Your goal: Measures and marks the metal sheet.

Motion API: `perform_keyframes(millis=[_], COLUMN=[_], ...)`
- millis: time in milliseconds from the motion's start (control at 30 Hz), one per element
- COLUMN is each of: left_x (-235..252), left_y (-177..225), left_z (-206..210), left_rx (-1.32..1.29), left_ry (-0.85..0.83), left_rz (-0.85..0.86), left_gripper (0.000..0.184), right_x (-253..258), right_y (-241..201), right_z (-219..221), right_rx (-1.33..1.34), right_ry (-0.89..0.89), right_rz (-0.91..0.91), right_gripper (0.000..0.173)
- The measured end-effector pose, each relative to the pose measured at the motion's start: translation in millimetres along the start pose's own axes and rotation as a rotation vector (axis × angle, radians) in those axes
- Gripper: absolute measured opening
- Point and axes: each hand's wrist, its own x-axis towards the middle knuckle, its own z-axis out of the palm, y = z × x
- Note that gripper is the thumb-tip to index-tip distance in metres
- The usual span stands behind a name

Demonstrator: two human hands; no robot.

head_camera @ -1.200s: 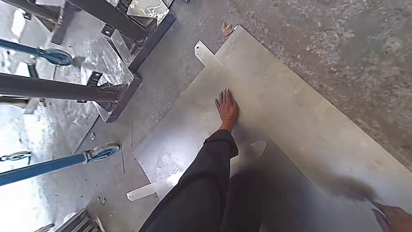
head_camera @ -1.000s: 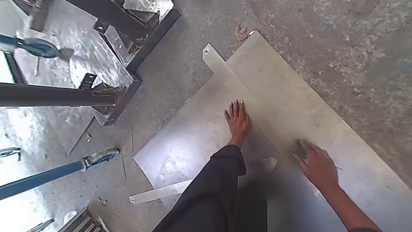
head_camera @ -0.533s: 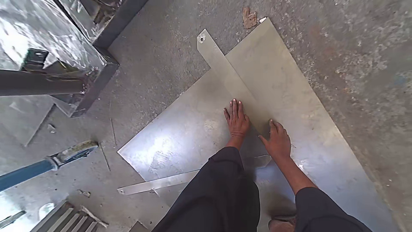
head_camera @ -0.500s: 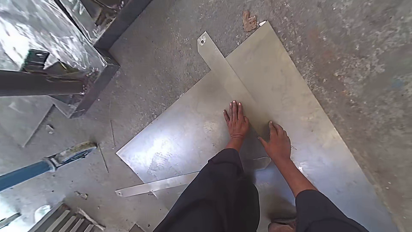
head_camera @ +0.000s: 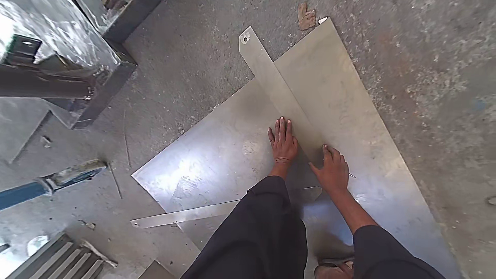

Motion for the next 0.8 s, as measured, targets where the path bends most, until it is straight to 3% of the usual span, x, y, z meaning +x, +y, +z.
perform_keyframes(millis=[300, 800], left_x=[1, 1], left_y=[-2, -1], left_z=[3, 4], left_rx=[0.036, 0.081], left_ry=[-0.025, -0.040], left_rz=[0.009, 0.000], left_gripper=[0.055, 0.055], right_x=[-3, -3], right_y=[6, 7], right_z=[9, 10], right_rx=[0.044, 0.059], right_ry=[0.105, 0.094], right_rz=[0.020, 0.038], right_gripper=[0.077, 0.076])
